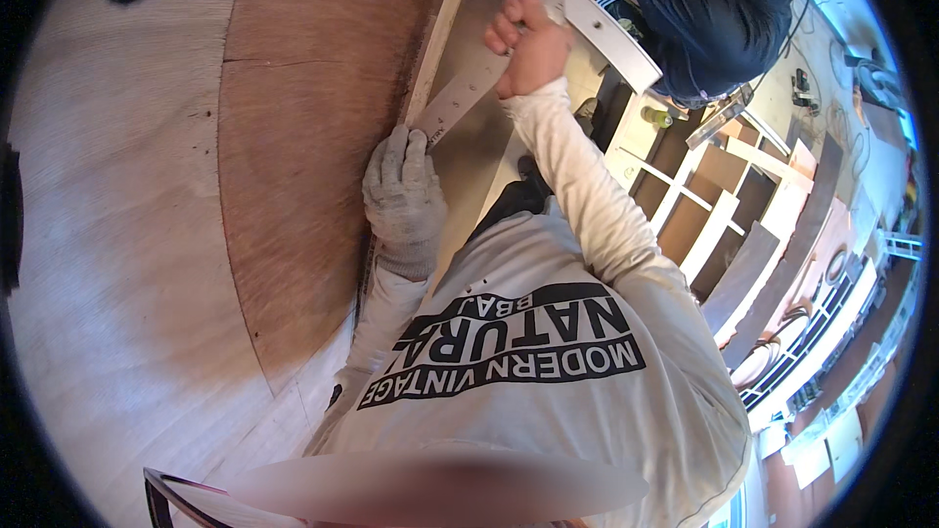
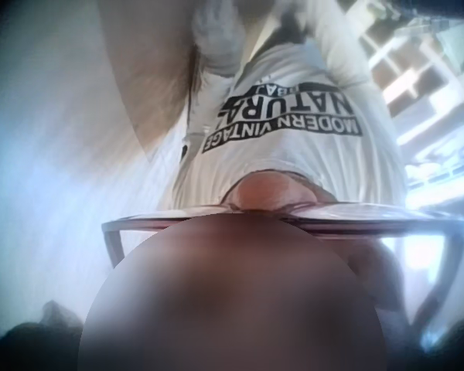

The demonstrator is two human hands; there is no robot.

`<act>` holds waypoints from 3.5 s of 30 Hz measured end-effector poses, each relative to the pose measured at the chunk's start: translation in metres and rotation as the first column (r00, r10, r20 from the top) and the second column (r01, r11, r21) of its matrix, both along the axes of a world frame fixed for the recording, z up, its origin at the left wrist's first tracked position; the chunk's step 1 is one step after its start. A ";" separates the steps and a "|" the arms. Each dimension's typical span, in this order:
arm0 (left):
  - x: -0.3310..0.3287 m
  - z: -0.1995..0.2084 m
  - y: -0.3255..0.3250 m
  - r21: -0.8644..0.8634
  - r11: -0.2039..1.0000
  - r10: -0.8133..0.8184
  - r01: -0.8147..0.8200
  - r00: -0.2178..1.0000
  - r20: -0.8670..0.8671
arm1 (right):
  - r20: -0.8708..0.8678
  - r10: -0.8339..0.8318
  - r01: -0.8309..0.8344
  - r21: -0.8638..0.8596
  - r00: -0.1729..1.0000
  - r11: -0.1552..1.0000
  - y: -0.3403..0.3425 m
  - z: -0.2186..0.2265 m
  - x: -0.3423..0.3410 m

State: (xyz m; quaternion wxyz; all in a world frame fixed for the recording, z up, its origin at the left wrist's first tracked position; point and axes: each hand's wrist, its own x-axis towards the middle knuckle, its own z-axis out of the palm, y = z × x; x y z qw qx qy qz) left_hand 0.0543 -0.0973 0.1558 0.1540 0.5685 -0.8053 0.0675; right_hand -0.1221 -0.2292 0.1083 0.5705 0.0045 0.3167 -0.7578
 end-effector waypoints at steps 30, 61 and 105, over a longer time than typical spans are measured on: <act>-0.009 -0.005 -0.029 0.020 0.998 -0.066 0.065 0.995 0.076 | 0.118 0.017 -0.023 0.046 0.993 0.999 -0.010 0.003 0.010; -0.021 -0.014 -0.034 -0.060 0.998 0.016 -0.012 0.997 0.078 | 0.088 0.080 -0.090 0.120 0.993 0.989 -0.024 0.013 0.006; -0.051 0.002 -0.078 0.069 0.997 0.016 -0.023 0.994 0.108 | 0.001 0.080 -0.080 0.129 0.997 0.988 -0.070 0.009 -0.022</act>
